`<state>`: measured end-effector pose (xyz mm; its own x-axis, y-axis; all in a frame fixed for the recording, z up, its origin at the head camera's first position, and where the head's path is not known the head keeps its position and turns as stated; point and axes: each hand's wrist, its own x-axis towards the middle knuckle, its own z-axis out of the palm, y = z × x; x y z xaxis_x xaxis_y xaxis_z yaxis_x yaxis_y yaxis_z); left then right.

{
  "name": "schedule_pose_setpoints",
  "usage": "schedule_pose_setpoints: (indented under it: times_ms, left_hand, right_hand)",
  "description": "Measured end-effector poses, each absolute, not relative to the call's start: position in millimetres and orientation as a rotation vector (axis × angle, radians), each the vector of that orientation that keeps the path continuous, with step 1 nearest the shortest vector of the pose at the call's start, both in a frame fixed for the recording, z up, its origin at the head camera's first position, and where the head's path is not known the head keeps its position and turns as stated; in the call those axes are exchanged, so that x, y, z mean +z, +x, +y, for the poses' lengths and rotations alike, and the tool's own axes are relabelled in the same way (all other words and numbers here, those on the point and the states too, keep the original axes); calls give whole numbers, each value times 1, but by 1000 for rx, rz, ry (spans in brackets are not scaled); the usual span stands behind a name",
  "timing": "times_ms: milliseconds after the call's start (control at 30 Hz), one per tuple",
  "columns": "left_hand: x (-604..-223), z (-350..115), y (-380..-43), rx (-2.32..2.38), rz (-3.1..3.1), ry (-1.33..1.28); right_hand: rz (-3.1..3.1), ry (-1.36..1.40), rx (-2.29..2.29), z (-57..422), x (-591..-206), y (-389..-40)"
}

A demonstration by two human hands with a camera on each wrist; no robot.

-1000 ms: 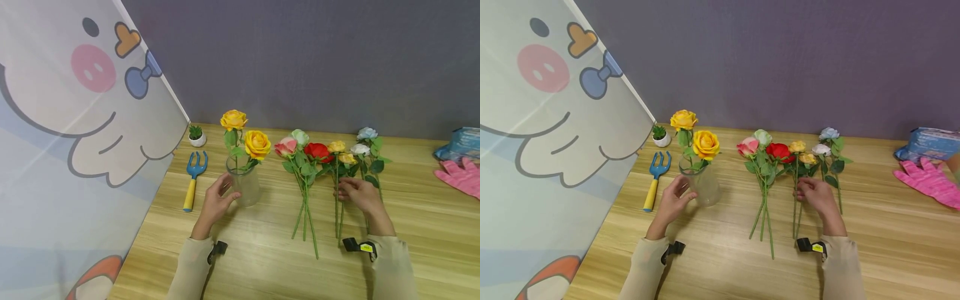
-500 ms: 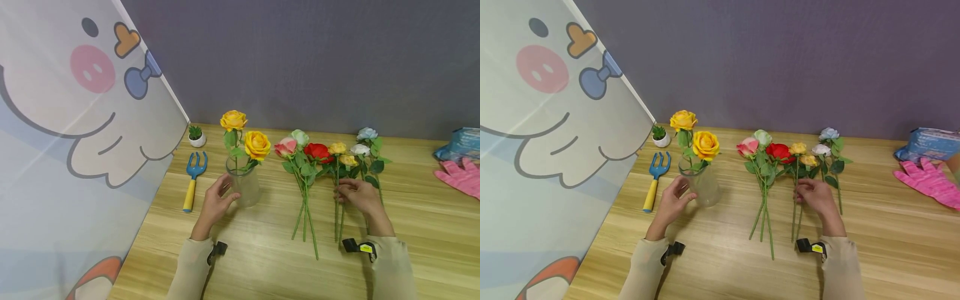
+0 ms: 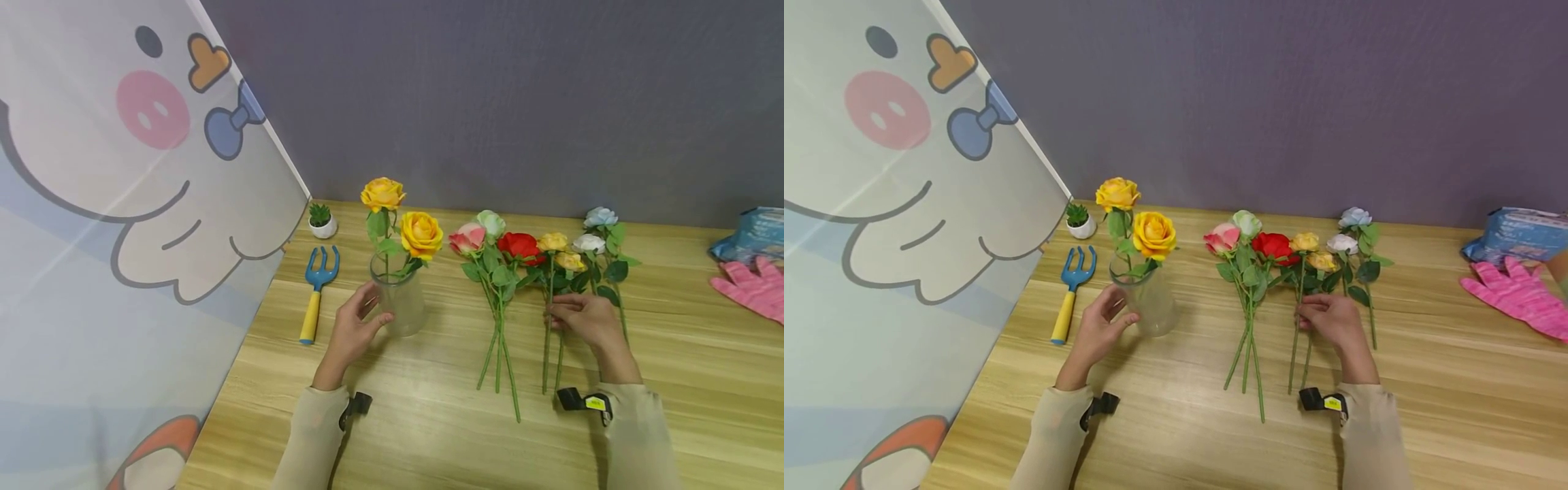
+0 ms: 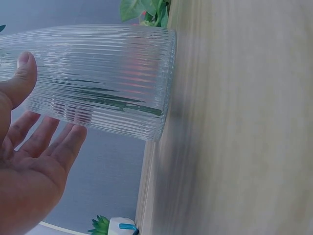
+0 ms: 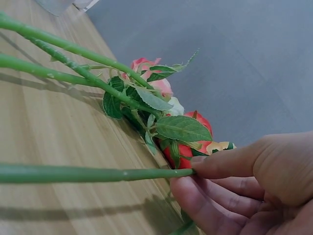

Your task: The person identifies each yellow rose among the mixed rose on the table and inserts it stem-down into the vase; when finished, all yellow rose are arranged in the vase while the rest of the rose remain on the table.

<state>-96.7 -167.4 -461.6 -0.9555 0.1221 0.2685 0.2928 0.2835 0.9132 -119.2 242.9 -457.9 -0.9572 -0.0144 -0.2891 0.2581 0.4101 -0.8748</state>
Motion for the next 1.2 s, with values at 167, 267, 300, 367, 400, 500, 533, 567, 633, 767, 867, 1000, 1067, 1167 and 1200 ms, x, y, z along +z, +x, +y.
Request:
schedule_pose_setpoints:
  times_ms: [167, 267, 300, 367, 400, 500, 533, 567, 633, 767, 867, 1000, 1067, 1167, 1200]
  left_hand:
    - [-461, -167, -97, -1753, -2397, -389]
    - [-461, -167, -97, -1754, -2397, -391]
    - [-461, -167, -97, -1755, -2398, -390]
    - [-462, -167, -97, -1758, -2399, -390]
    - [-461, -167, -96, -1759, -2400, -387]
    - [-461, -167, -96, -1763, -2404, -379]
    - [-461, -167, -96, -1763, -2405, -376]
    - [-461, -167, -96, -1763, -2406, -376]
    - [-460, -166, -96, -1762, -2408, -373]
    - [-460, -166, -96, -1762, -2407, -373]
    - [-460, -166, -97, -1765, -2403, -375]
    - [-460, -166, -97, -1773, -2400, -376]
    - [-460, -166, -97, -1776, -2399, -376]
    - [-460, -166, -97, -1777, -2397, -378]
    - [-460, -166, -97, -1776, -2397, -379]
  right_hand:
    - [2403, 236, -1614, 243, -457, -119]
    - [2396, 254, -1638, 244, -457, -119]
    - [2395, 259, -1645, 244, -457, -119]
    - [2402, 261, -1654, 243, -457, -119]
    - [2407, 258, -1656, 243, -457, -119]
    - [2434, 243, -1661, 242, -457, -119]
    - [2445, 242, -1657, 242, -457, -119]
    - [2462, 239, -1649, 242, -457, -119]
    - [2490, 234, -1639, 242, -457, -119]
    - [2525, 228, -1624, 241, -457, -120]
    - [2511, 236, -1647, 241, -457, -120]
    - [2445, 261, -1740, 242, -457, -121]
    - [2408, 268, -1792, 243, -456, -121]
    - [2374, 268, -1848, 244, -456, -120]
    - [2364, 266, -1865, 244, -455, -120]
